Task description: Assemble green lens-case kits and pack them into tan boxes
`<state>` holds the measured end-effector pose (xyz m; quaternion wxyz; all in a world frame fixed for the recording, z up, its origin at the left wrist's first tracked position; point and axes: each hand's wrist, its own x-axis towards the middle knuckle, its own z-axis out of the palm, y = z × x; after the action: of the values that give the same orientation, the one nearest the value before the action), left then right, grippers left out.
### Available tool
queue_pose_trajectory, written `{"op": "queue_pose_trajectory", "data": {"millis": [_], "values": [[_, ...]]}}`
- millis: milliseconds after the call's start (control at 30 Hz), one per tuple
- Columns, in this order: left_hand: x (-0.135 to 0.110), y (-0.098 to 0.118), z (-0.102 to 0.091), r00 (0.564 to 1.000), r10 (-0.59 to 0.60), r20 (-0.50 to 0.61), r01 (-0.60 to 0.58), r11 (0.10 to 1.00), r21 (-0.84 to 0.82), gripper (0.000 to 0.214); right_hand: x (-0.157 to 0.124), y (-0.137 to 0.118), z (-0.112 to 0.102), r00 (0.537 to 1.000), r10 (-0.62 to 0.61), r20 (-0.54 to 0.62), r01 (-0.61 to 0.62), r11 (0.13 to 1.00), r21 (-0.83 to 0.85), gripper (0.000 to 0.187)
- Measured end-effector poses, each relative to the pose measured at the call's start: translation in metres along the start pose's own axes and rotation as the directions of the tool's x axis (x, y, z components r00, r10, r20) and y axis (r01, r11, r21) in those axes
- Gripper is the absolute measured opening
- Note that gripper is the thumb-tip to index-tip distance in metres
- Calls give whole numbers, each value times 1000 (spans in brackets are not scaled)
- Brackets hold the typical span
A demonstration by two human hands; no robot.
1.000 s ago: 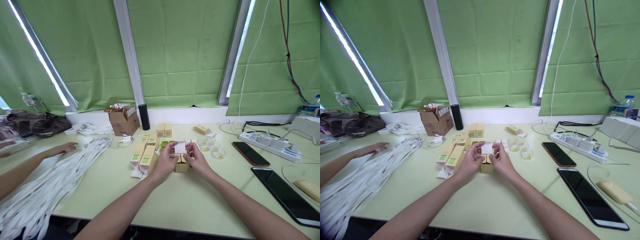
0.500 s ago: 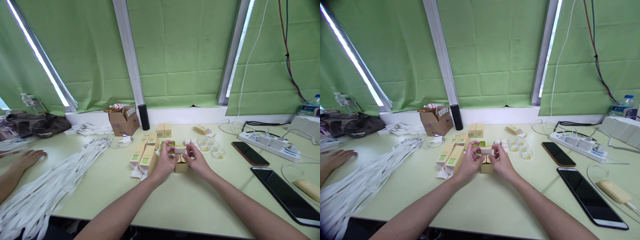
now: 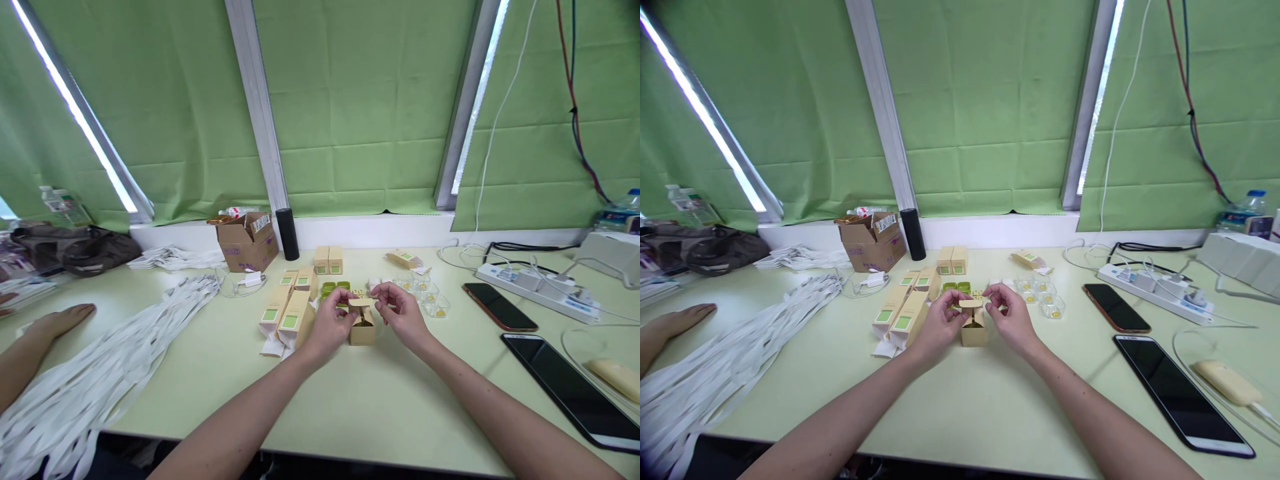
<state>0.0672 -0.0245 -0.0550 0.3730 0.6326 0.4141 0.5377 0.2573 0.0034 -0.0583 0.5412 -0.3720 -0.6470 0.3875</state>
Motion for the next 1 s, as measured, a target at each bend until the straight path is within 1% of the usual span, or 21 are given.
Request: {"op": "queue_pose_trajectory", "data": {"millis": [200, 333, 433, 500, 600, 667, 733, 767, 867, 933, 1000], "values": [[0, 1, -1, 1000, -11, 11, 11, 1000, -10, 14, 1, -4, -3, 1000, -23, -2, 23, 999, 31, 22], [-1, 3, 0, 1000, 16, 17, -16, 1000, -4, 11, -2, -7, -5, 998, -53, 43, 52, 998, 29, 21], [-1, 3, 0, 999, 31, 22, -31, 1000, -2, 13, -6, -11, -5, 990, -105, 99, 109, 993, -34, 20], [-1, 4, -1, 999, 42, 28, -42, 999, 1, 14, -8, -12, -4, 980, -150, 134, 163, 982, -94, 15], [1, 6, -6, 994, 103, 40, -106, 992, 74, 17, -10, -10, -3, 964, -213, 159, 237, 959, -158, 9], [2, 8, -12, 980, 193, 51, -199, 964, 176, 21, -11, -7, -3, 954, -250, 165, 278, 944, -178, 8], [2, 12, -18, 945, 319, 76, -327, 897, 298, 18, -11, -4, -4, 942, -283, 178, 315, 931, -185, 8], [3, 13, -21, 916, 389, 98, -398, 846, 355, 14, -11, -3, -4, 937, -297, 184, 330, 926, -186, 8], [3, 14, -27, 803, 563, 198, -583, 671, 457, 6, -11, -2, -6, 924, -332, 192, 368, 908, -200, 5], [3, 13, -29, 742, 614, 270, -656, 581, 482, 7, -11, -2, -7, 916, -353, 192, 391, 891, -230, 3], [3, 11, -30, 713, 624, 320, -686, 526, 502, 10, -11, -2, -9, 899, -387, 204, 432, 860, -272, 4]]}}
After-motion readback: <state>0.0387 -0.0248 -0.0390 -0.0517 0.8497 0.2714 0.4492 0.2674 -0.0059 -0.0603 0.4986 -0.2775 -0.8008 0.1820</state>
